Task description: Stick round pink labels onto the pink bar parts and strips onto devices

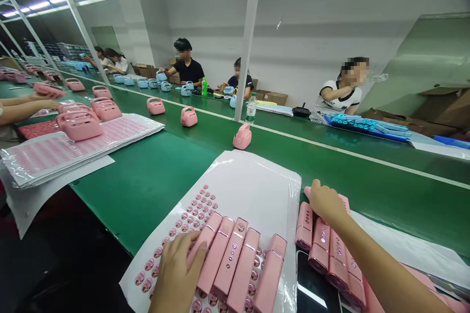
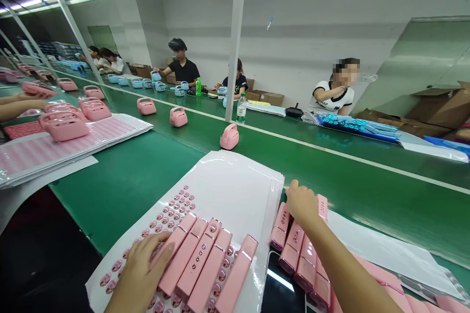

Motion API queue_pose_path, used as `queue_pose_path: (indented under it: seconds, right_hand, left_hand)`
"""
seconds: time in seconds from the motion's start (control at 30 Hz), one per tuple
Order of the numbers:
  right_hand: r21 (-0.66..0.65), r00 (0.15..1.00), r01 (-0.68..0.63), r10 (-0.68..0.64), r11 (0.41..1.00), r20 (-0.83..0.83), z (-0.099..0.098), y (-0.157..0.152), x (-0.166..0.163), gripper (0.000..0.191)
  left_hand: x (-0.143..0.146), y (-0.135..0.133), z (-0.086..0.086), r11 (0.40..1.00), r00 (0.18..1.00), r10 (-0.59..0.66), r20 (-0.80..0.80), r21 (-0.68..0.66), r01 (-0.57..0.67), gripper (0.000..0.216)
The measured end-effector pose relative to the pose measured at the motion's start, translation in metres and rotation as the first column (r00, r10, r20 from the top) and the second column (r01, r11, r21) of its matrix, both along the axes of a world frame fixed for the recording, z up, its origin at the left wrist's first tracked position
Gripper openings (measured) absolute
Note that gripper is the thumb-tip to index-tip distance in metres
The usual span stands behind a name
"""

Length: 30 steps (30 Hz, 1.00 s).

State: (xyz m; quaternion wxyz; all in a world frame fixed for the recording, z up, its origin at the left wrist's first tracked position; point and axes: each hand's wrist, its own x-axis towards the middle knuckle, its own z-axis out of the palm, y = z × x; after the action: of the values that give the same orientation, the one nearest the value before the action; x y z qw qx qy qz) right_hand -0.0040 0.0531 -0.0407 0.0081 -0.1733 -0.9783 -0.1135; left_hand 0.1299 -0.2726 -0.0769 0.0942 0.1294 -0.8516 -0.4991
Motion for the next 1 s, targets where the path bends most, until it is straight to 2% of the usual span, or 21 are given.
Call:
queue_pose_path:
  seconds: [0.07, 0.13, 0.23, 0.3, 0.33, 0.37, 0.4, 0.43, 0.47, 0.5, 0.53, 0.57, 0.6, 0.63, 0.67, 0.7, 0.77, 0.8, 0.87, 0.93, 1.0]
  right_hand:
    - [0.0, 1.0, -0.001, 0.001, 1.0, 0.015, 0.005, -0.001, -0.002, 0.018]
    - [-0.005, 0.999, -0.039, 0.039, 0.999, 0.005, 0.014, -0.007, -0.002, 0.012]
    - [-0.036, 0.971, -0.231, 0.228, 0.972, -0.066, 0.033, -0.035, 0.007, 0.023]
    - [-0.066, 0.889, -0.452, 0.443, 0.89, -0.121, 0.047, -0.069, 0.023, 0.03]
    - [-0.083, 0.815, -0.575, 0.562, 0.814, -0.139, 0.053, -0.089, 0.035, 0.028]
    - [-0.102, 0.728, -0.685, 0.67, 0.722, -0.143, 0.059, -0.111, 0.047, 0.025]
    - [-0.127, 0.596, -0.803, 0.788, 0.582, -0.154, 0.063, -0.132, 0.06, 0.023]
    - [-0.171, 0.387, -0.918, 0.901, 0.357, -0.194, 0.066, -0.152, 0.073, 0.02]
    - [-0.18, 0.222, -0.966, 0.951, 0.185, -0.215, 0.069, -0.17, 0.083, 0.019]
    - [-0.16, 0.092, -0.986, 0.964, 0.053, -0.251, 0.07, -0.185, 0.089, 0.02]
    - [-0.175, -0.004, -0.983, 0.962, -0.055, -0.275, 0.071, -0.197, 0.09, 0.022]
    - [-0.256, -0.023, -0.961, 0.951, -0.106, -0.31, 0.071, -0.205, 0.086, 0.024]
    - [-0.375, 0.037, -0.921, 0.934, -0.106, -0.355, 0.07, -0.211, 0.077, 0.025]
    - [-0.511, 0.155, -0.857, 0.91, -0.07, -0.384, 0.068, -0.215, 0.062, 0.025]
    - [-0.654, 0.331, -0.757, 0.861, -0.002, -0.386, 0.063, -0.218, 0.044, 0.026]
    - [-0.719, 0.49, -0.689, 0.79, 0.092, -0.368, 0.056, -0.22, 0.025, 0.024]
    - [-0.746, 0.681, -0.608, 0.661, 0.272, -0.314, 0.036, -0.224, -0.014, 0.026]
    - [-0.749, 0.737, -0.569, 0.616, 0.341, -0.279, 0.024, -0.226, -0.03, 0.027]
    - [-0.749, 0.799, -0.509, 0.556, 0.424, -0.228, 0.0, -0.231, -0.05, 0.028]
    - [-0.739, 0.82, -0.491, 0.533, 0.462, -0.211, -0.018, -0.237, -0.055, 0.03]
    - [-0.719, 0.823, -0.497, 0.527, 0.486, -0.213, -0.028, -0.242, -0.052, 0.03]
  left_hand:
    - [0.002, 0.004, 0.0, 0.999, 0.999, -0.039, -0.018, 0.034, 0.04, 0.032]
    - [0.004, 0.005, 0.002, 0.995, 1.0, -0.023, -0.015, 0.094, 0.024, 0.03]
    - [0.005, 0.006, 0.012, 0.987, 0.991, 0.113, -0.068, 0.122, -0.104, 0.026]
    - [0.003, 0.007, 0.022, 0.954, 0.98, 0.184, -0.079, 0.255, -0.158, 0.029]
    - [0.002, 0.008, 0.027, 0.903, 0.986, 0.161, -0.042, 0.41, -0.13, 0.033]
    - [0.0, 0.008, 0.031, 0.799, 0.997, 0.072, 0.016, 0.598, -0.067, 0.039]
    - [-0.002, 0.007, 0.034, 0.624, 0.995, -0.072, 0.066, 0.781, -0.007, 0.045]
    - [-0.004, 0.006, 0.036, 0.399, 0.972, -0.22, 0.081, 0.917, 0.014, 0.05]
    - [-0.005, 0.003, 0.036, 0.182, 0.942, -0.329, 0.066, 0.983, -0.006, 0.051]
    - [-0.006, 0.0, 0.035, 0.017, 0.921, -0.385, 0.049, 0.999, -0.046, 0.047]
    - [-0.006, -0.004, 0.033, -0.095, 0.92, -0.39, 0.04, 0.992, -0.083, 0.039]
    - [-0.005, -0.009, 0.03, -0.164, 0.935, -0.354, 0.037, 0.981, -0.101, 0.029]
    - [-0.004, -0.015, 0.028, -0.188, 0.953, -0.301, 0.043, 0.977, -0.104, 0.021]
    - [-0.002, -0.02, 0.026, -0.168, 0.968, -0.246, 0.053, 0.981, -0.096, 0.016]
    - [0.0, -0.025, 0.024, -0.126, 0.979, -0.194, 0.06, 0.988, -0.085, 0.017]
    - [0.002, -0.029, 0.023, -0.08, 0.988, -0.14, 0.071, 0.993, -0.083, 0.02]
    - [0.006, -0.035, 0.023, 0.015, 0.996, -0.029, 0.083, 0.996, -0.083, 0.025]
    - [0.007, -0.037, 0.024, 0.041, 0.996, 0.016, 0.085, 0.995, -0.086, 0.026]
    - [0.009, -0.038, 0.025, 0.058, 0.993, 0.07, 0.096, 0.993, -0.1, 0.025]
    - [0.01, -0.036, 0.024, 0.072, 0.991, 0.098, 0.096, 0.992, -0.103, 0.022]
    - [0.01, -0.034, 0.021, 0.097, 0.989, 0.121, 0.087, 0.99, -0.099, 0.022]
